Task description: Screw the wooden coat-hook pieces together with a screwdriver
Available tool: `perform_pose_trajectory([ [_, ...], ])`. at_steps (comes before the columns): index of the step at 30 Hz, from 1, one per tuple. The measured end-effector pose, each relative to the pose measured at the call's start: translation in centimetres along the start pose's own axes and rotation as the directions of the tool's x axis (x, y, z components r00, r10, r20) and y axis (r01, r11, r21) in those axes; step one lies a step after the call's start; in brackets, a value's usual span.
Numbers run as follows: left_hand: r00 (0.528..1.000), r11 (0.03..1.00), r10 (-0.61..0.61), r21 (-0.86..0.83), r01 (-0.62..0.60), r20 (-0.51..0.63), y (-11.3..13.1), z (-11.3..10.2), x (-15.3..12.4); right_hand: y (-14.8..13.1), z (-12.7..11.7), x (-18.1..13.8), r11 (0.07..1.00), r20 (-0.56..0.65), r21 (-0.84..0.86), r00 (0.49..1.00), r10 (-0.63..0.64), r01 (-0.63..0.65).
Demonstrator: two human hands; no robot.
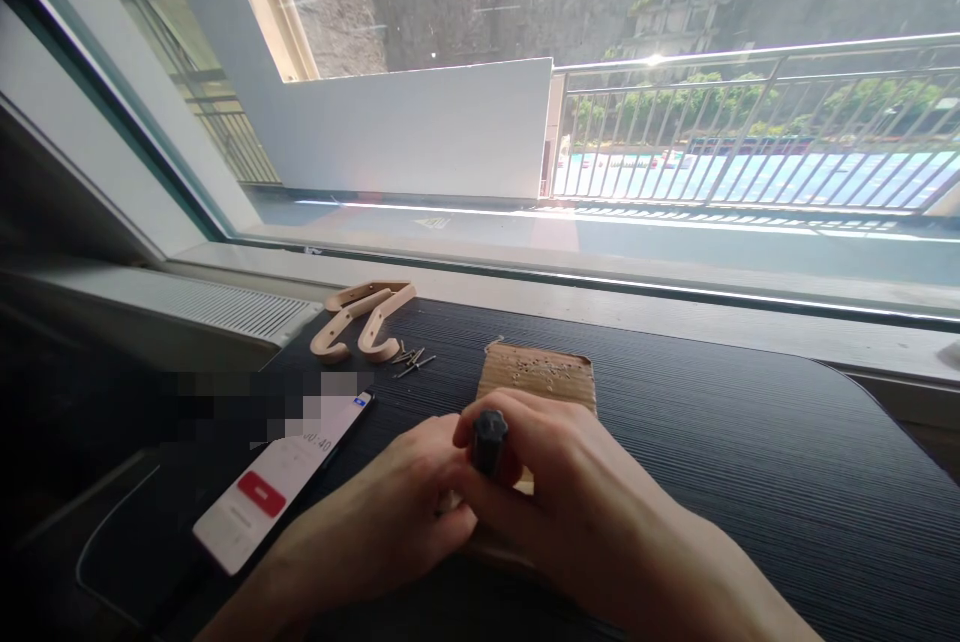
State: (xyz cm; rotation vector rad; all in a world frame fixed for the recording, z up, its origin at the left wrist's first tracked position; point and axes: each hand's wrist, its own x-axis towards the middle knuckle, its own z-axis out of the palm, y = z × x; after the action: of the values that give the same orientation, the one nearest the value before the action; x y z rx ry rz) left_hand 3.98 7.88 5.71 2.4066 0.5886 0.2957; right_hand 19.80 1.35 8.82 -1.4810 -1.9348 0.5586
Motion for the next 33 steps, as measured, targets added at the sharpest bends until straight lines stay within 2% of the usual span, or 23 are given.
perform_pose_trajectory([
  [4, 0.998, 0.999, 0.044, -0.006, -0.044, 0.052, 0.1, -0.6, 0.4, 0.2, 0.2, 0.0, 0.999, -0.047, -0.01, 0.998, 0.036, -0.037],
  [10, 0.984, 0.992, 0.122, -0.037, -0.118, 0.129, -0.1, -1.1, 1.1, 0.4, -0.2, -0.2, 0.998, 0.018, -0.057, 1.0, 0.004, -0.003],
  [12, 0.978, 0.993, 0.113, -0.057, -0.104, 0.178, -0.4, -1.8, 0.8, 0.5, -0.3, -0.2, 0.998, 0.021, -0.056, 1.0, 0.013, -0.012],
  [15, 0.973, 0.989, 0.048, -0.145, -0.016, 0.225, -0.7, -3.7, -0.1, 0.8, -0.3, -0.1, 0.999, 0.011, -0.035, 1.0, 0.027, -0.027],
  [17, 0.989, 0.978, -0.006, -0.203, 0.037, 0.149, -0.8, -5.1, -0.5, 0.9, -0.3, 0.0, 0.999, 0.004, -0.022, 1.0, 0.03, -0.03],
  [19, 0.993, 0.961, -0.079, -0.271, 0.054, -0.083, -0.9, -6.2, -0.5, 0.9, -0.3, 0.1, 1.0, -0.001, -0.014, 1.0, 0.027, -0.027],
  [21, 0.928, 0.931, -0.144, -0.365, 0.01, -0.344, -1.0, -7.0, 0.3, 0.9, -0.3, 0.1, 1.0, -0.012, -0.007, 1.0, 0.019, -0.019],
  [22, 0.881, 0.908, -0.173, -0.418, -0.031, -0.441, -1.0, -7.3, 1.0, 0.8, -0.3, 0.1, 1.0, -0.013, -0.004, 1.0, 0.015, -0.015],
  [23, 0.814, 0.886, -0.181, -0.451, -0.109, -0.553, -1.2, -7.5, 1.9, 0.8, -0.2, 0.1, 1.0, -0.011, -0.002, 1.0, 0.012, -0.012],
  [24, 0.757, 0.861, -0.194, -0.478, -0.173, -0.624, -1.3, -7.8, 2.9, 0.9, -0.2, 0.1, 1.0, -0.008, -0.001, 1.0, 0.01, -0.01],
  [25, 0.723, 0.834, -0.222, -0.512, -0.207, -0.654, -1.6, -8.0, 4.1, 0.9, -0.1, 0.1, 1.0, -0.005, -0.002, 1.0, 0.01, -0.01],
  [26, 0.716, 0.805, -0.255, -0.553, -0.216, -0.65, -1.9, -8.2, 5.4, 0.9, -0.1, 0.1, 1.0, -0.001, -0.006, 1.0, 0.01, -0.01],
  [27, 0.722, 0.776, -0.277, -0.591, -0.221, -0.634, -2.3, -8.4, 6.8, 1.0, 0.0, 0.1, 1.0, 0.001, -0.012, 1.0, 0.01, -0.01],
  [30, 0.797, 0.705, -0.296, -0.683, -0.19, -0.527, -3.2, -8.7, 10.9, 0.9, 0.0, 0.1, 1.0, 0.007, -0.025, 1.0, -0.001, 0.001],
  [33, 0.872, 0.741, -0.245, -0.662, -0.113, -0.424, -3.4, -8.3, 13.2, 0.5, -0.1, 0.0, 1.0, 0.014, -0.027, 1.0, -0.009, 0.009],
])
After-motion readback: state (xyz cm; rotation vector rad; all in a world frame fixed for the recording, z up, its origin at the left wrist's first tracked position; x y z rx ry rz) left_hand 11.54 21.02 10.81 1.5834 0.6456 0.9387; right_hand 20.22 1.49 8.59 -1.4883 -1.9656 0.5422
